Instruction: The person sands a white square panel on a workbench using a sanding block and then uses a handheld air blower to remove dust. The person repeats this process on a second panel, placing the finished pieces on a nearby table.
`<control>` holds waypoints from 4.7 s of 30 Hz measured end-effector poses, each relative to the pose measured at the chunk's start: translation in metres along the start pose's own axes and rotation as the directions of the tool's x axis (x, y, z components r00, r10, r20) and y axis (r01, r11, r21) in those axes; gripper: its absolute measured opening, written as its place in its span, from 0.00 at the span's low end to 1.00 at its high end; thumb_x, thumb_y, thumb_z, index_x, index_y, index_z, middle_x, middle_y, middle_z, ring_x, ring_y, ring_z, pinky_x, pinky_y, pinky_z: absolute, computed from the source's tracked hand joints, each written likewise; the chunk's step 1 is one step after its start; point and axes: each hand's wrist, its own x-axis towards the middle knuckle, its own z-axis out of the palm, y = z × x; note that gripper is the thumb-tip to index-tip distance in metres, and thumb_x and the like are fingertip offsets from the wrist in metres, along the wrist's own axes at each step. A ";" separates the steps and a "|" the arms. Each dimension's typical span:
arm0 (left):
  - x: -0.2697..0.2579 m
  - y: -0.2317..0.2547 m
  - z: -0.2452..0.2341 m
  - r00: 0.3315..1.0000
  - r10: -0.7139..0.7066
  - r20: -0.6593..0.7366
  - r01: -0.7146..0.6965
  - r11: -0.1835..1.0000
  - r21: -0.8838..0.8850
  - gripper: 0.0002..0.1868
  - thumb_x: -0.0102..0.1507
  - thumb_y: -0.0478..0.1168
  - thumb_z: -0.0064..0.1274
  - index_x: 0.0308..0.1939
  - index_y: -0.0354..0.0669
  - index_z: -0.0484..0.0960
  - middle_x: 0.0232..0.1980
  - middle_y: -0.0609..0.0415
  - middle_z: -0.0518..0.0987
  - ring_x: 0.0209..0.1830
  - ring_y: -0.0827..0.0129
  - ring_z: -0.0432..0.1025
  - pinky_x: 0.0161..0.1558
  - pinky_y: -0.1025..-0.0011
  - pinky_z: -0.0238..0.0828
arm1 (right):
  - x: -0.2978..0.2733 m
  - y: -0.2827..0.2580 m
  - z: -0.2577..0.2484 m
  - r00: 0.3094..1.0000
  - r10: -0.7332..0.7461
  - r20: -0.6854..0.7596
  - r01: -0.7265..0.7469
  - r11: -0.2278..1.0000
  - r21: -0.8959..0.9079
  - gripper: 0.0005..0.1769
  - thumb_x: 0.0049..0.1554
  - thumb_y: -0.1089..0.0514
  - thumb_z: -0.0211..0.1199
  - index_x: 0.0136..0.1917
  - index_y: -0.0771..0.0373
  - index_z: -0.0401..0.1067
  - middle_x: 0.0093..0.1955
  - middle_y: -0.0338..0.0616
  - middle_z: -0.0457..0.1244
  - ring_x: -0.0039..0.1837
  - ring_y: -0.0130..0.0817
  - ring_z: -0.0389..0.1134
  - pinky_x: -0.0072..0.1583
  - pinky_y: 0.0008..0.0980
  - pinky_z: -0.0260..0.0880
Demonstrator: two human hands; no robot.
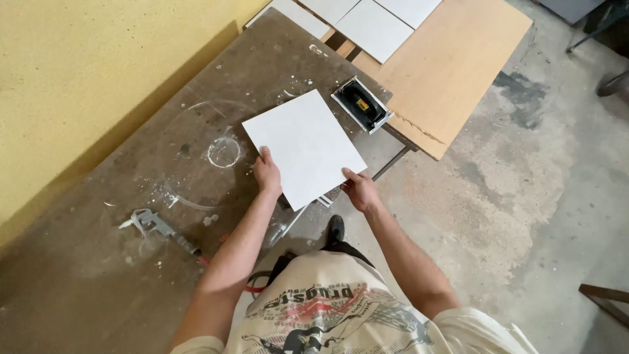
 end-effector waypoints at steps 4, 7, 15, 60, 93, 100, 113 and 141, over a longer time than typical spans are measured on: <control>0.046 -0.031 0.010 1.000 0.016 0.003 -0.017 0.995 0.098 0.34 0.72 0.59 0.40 0.51 0.23 0.78 0.55 0.25 0.78 0.65 0.36 0.68 0.67 0.46 0.63 | 0.019 -0.002 -0.005 0.998 0.050 0.025 -0.049 0.997 -0.053 0.19 0.56 0.55 0.74 0.55 0.63 0.70 0.40 0.38 0.65 0.42 0.31 0.69 0.48 0.28 0.72; 0.104 -0.062 0.015 0.992 0.020 0.126 -0.057 0.954 0.294 0.38 0.62 0.62 0.63 0.52 0.25 0.78 0.55 0.29 0.78 0.65 0.40 0.70 0.63 0.46 0.68 | 0.043 0.001 -0.009 0.997 0.067 0.032 -0.065 0.995 -0.072 0.20 0.55 0.54 0.76 0.54 0.61 0.68 0.38 0.38 0.64 0.41 0.30 0.69 0.47 0.26 0.72; 0.119 0.005 -0.009 0.933 -0.128 0.336 -0.205 0.579 0.789 0.46 0.62 0.73 0.48 0.49 0.26 0.84 0.43 0.32 0.84 0.49 0.39 0.79 0.49 0.47 0.75 | 0.065 -0.009 -0.009 0.990 0.135 0.039 -0.111 0.923 -0.368 0.27 0.56 0.43 0.75 0.47 0.68 0.69 0.33 0.48 0.66 0.30 0.32 0.68 0.34 0.26 0.71; 0.132 -0.042 0.044 0.768 0.517 0.378 -0.586 0.329 0.740 0.32 0.72 0.52 0.38 0.76 0.38 0.65 0.82 0.45 0.57 0.84 0.59 0.46 0.81 0.58 0.27 | 0.047 -0.046 0.055 0.914 -0.208 0.349 0.304 -0.218 -0.927 0.31 0.65 0.39 0.48 0.79 0.45 0.54 0.43 0.63 0.70 0.47 0.62 0.73 0.47 0.57 0.74; 0.144 -0.057 0.043 0.601 0.756 0.257 -0.698 0.341 0.629 0.35 0.68 0.44 0.46 0.73 0.22 0.59 0.71 0.31 0.70 0.74 0.49 0.64 0.78 0.55 0.44 | 0.124 -0.040 0.090 0.839 -0.351 0.416 0.338 -0.263 -0.904 0.26 0.67 0.40 0.50 0.72 0.54 0.61 0.40 0.60 0.70 0.43 0.59 0.74 0.42 0.56 0.74; 0.144 -0.048 0.044 0.666 0.689 0.286 -0.693 0.428 0.581 0.33 0.68 0.40 0.42 0.74 0.24 0.57 0.73 0.30 0.67 0.76 0.47 0.61 0.79 0.55 0.42 | 0.121 -0.022 0.143 0.847 -0.282 0.451 0.390 -0.250 -0.887 0.28 0.67 0.39 0.48 0.75 0.52 0.57 0.42 0.64 0.70 0.47 0.63 0.75 0.48 0.59 0.74; 0.140 -0.056 0.041 0.650 0.707 0.279 -0.697 0.410 0.588 0.35 0.69 0.42 0.43 0.75 0.23 0.56 0.73 0.30 0.67 0.76 0.47 0.61 0.78 0.55 0.44 | 0.157 -0.019 0.159 0.820 -0.316 0.477 0.427 -0.217 -0.878 0.28 0.65 0.39 0.51 0.73 0.52 0.60 0.43 0.60 0.71 0.47 0.62 0.74 0.48 0.60 0.74; 0.140 -0.056 0.038 0.676 0.675 0.294 -0.687 0.434 0.583 0.34 0.70 0.43 0.42 0.74 0.22 0.56 0.75 0.31 0.64 0.77 0.47 0.59 0.79 0.56 0.42 | 0.038 -0.010 0.104 0.790 -0.330 0.517 0.439 -0.284 -0.852 0.26 0.64 0.43 0.54 0.72 0.53 0.62 0.40 0.53 0.71 0.40 0.54 0.75 0.39 0.49 0.75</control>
